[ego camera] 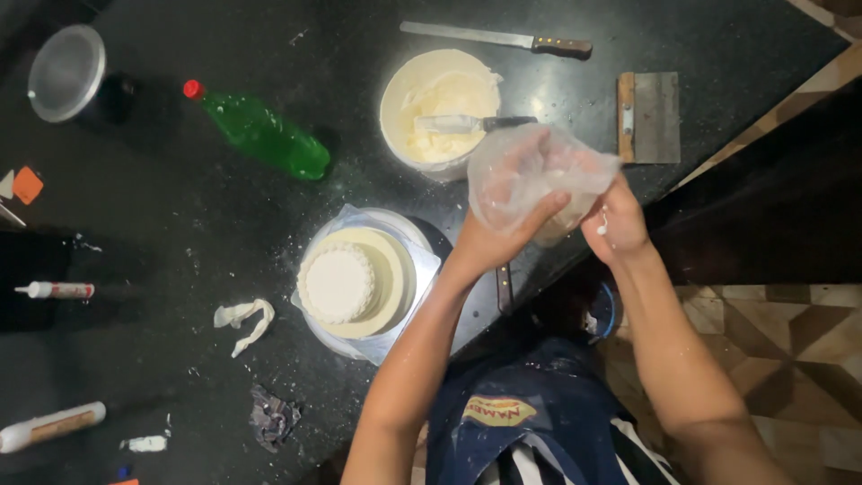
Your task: The person pipes white cream rosettes with a piping bag onto a metal piping nail, then places each finished rosette onto a frosted cake on a turntable. They periodically cut the piping bag tip with scissors, refill cream from a bucket, and switch piping nail attachments while working.
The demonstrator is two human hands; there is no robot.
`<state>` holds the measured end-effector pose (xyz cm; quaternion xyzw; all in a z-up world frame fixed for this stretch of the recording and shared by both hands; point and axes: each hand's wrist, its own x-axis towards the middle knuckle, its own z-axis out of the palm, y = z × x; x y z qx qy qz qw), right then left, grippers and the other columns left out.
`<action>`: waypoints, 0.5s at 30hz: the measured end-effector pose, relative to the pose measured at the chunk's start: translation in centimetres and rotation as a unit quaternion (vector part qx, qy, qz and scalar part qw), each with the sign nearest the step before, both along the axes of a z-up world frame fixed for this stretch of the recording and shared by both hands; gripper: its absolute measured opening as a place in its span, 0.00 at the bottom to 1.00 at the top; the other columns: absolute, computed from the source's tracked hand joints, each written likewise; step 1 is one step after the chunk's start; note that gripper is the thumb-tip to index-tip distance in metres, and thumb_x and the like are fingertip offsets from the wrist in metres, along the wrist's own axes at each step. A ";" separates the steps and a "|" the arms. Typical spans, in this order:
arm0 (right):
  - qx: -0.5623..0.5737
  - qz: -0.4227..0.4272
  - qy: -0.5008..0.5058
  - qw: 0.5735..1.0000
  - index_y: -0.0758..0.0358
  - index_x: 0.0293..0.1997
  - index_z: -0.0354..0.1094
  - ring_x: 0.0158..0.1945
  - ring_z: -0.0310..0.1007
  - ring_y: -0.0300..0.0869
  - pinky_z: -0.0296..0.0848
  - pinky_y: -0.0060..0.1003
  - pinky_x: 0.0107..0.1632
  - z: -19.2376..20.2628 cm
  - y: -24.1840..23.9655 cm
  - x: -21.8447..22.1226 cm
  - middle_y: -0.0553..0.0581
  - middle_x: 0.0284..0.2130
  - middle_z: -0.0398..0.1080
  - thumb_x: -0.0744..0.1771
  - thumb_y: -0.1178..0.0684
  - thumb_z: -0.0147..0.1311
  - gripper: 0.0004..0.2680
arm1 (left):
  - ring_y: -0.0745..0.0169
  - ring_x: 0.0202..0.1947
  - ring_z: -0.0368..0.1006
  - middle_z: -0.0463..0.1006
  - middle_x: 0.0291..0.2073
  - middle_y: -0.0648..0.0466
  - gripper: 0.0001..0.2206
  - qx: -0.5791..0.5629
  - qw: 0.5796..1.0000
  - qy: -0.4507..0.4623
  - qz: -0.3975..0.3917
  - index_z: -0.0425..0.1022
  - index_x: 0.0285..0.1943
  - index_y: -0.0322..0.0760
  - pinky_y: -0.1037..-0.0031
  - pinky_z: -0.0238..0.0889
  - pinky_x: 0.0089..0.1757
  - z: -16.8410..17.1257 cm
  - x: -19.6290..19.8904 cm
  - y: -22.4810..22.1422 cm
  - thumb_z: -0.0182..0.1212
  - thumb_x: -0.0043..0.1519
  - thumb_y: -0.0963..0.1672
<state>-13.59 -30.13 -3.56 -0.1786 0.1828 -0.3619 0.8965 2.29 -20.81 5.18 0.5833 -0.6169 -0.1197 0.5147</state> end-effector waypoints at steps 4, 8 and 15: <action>-0.177 0.053 -0.033 0.982 0.74 0.69 0.59 0.69 0.65 0.50 0.61 0.44 0.73 2.4 -0.4 0.3 0.63 0.63 0.67 0.68 0.53 0.55 0.21 | 0.56 0.61 0.72 0.76 0.57 0.47 0.25 0.058 0.980 0.185 -0.031 0.66 0.70 0.32 0.65 0.65 0.63 -1.2 0.2 -1.9 0.68 0.65 0.43; -0.174 0.106 -0.014 0.979 0.67 0.68 0.57 0.67 0.67 0.46 0.65 0.39 0.69 -0.1 -2.5 1.2 0.58 0.61 0.68 0.61 0.59 0.61 0.27 | 0.64 0.62 0.68 0.70 0.60 0.51 0.30 0.035 0.967 0.240 -0.079 0.59 0.72 0.34 0.70 0.68 0.58 0.6 1.0 -5.0 0.66 0.62 0.46; -0.247 0.218 0.114 0.937 0.69 0.62 0.61 0.56 0.74 0.44 0.76 0.38 0.57 -3.9 -11.4 7.8 0.57 0.53 0.72 0.64 0.65 0.55 0.19 | 0.62 0.51 0.76 0.78 0.49 0.52 0.14 0.135 0.963 0.083 -0.217 0.81 0.55 0.35 0.70 0.71 0.53 0.5 7.1 -11.5 0.58 0.69 0.48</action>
